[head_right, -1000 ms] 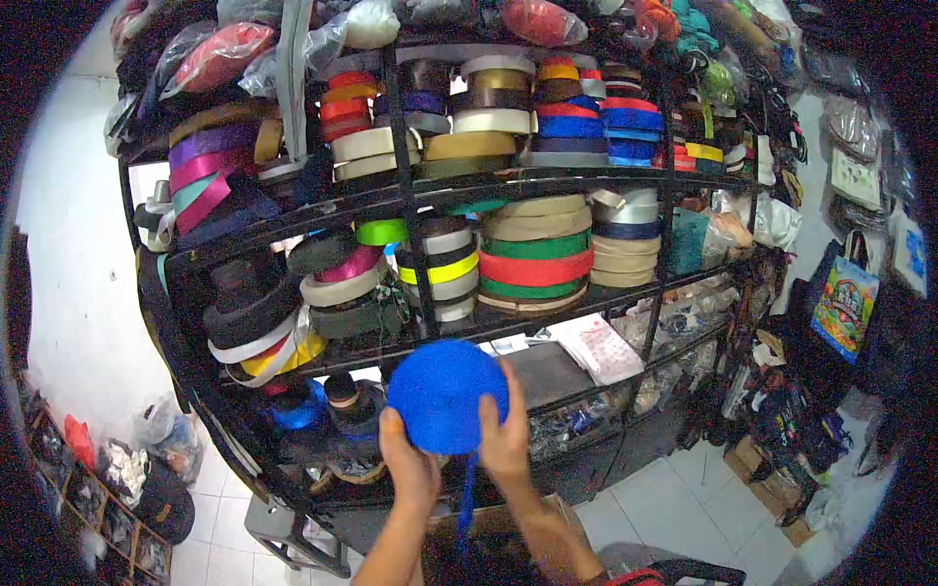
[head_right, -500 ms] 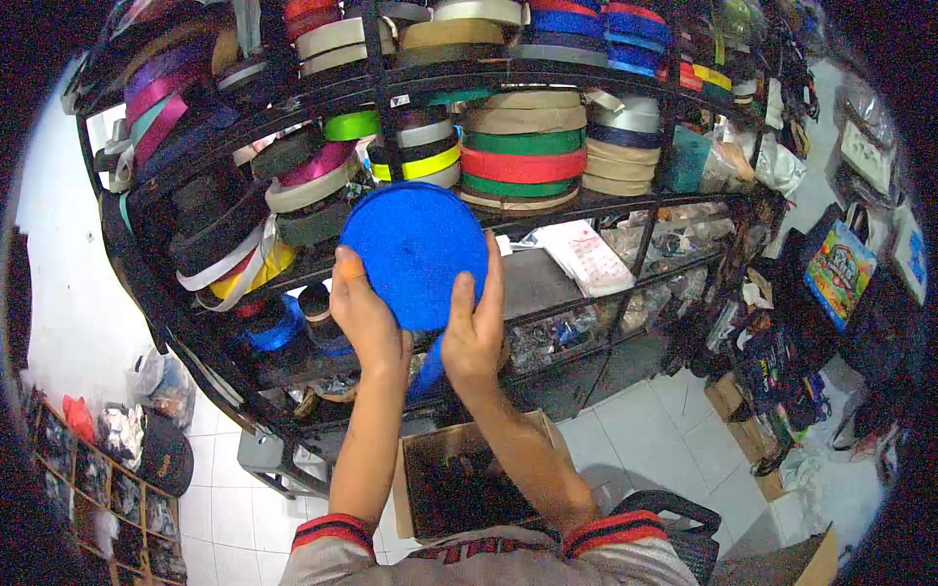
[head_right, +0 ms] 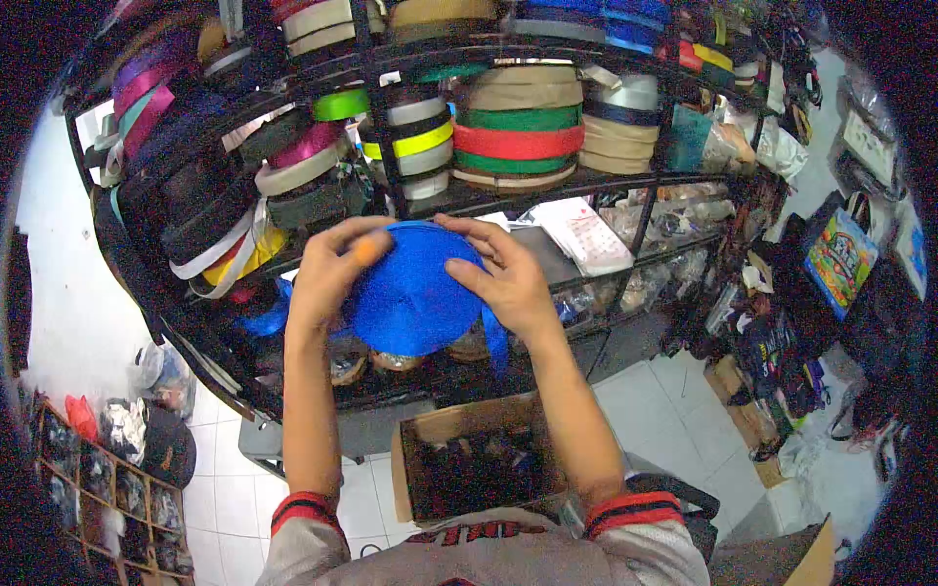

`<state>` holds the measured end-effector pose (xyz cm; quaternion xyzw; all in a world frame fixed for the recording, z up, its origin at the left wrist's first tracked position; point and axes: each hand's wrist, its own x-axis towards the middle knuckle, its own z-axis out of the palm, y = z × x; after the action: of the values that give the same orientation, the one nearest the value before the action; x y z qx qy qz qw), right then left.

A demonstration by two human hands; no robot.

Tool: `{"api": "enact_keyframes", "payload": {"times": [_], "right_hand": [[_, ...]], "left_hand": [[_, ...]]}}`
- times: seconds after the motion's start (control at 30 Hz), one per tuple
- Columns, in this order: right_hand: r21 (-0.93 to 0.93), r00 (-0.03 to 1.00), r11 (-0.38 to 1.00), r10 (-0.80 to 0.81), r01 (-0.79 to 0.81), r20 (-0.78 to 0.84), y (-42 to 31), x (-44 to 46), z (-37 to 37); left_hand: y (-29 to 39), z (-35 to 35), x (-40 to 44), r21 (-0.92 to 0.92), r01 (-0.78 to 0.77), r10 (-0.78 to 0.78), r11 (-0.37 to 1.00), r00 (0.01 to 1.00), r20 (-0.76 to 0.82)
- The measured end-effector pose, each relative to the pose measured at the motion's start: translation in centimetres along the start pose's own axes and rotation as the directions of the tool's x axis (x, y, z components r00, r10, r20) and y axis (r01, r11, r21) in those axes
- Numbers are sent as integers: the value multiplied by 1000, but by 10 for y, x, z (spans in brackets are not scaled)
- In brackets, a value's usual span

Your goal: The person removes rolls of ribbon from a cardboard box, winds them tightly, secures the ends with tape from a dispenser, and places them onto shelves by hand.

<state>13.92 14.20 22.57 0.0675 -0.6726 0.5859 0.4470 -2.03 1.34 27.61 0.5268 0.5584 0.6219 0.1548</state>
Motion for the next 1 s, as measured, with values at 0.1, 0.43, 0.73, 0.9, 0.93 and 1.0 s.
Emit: {"api": "enact_keyframes", "payload": {"times": [0.1, 0.43, 0.73, 0.9, 0.93, 1.0], "right_hand": [[46, 994, 994, 102, -101, -28, -5, -1, -5], [-285, 905, 913, 361, -293, 224, -49, -9, -21], [-204, 887, 909, 405, -364, 220, -48, -18, -29], [36, 869, 873, 478, -486, 130, -43, -28, -12], [-16, 891, 893, 451, -451, 48, -34, -30, -5], [-64, 941, 941, 327, -332, -86, -24, -35, 13]], "left_hand": [[3, 4, -10, 144, 65, -70, 987, 997, 27], [4, -12, -28, 94, 74, -85, 993, 989, 124], [7, -29, -36, 117, 40, -48, 992, 996, 72], [-3, -27, -41, -41, -29, 24, 999, 993, -118], [-1, -23, -43, -109, -22, 5, 994, 988, -155], [-2, -14, -44, -176, -50, 7, 983, 970, -241]]}}
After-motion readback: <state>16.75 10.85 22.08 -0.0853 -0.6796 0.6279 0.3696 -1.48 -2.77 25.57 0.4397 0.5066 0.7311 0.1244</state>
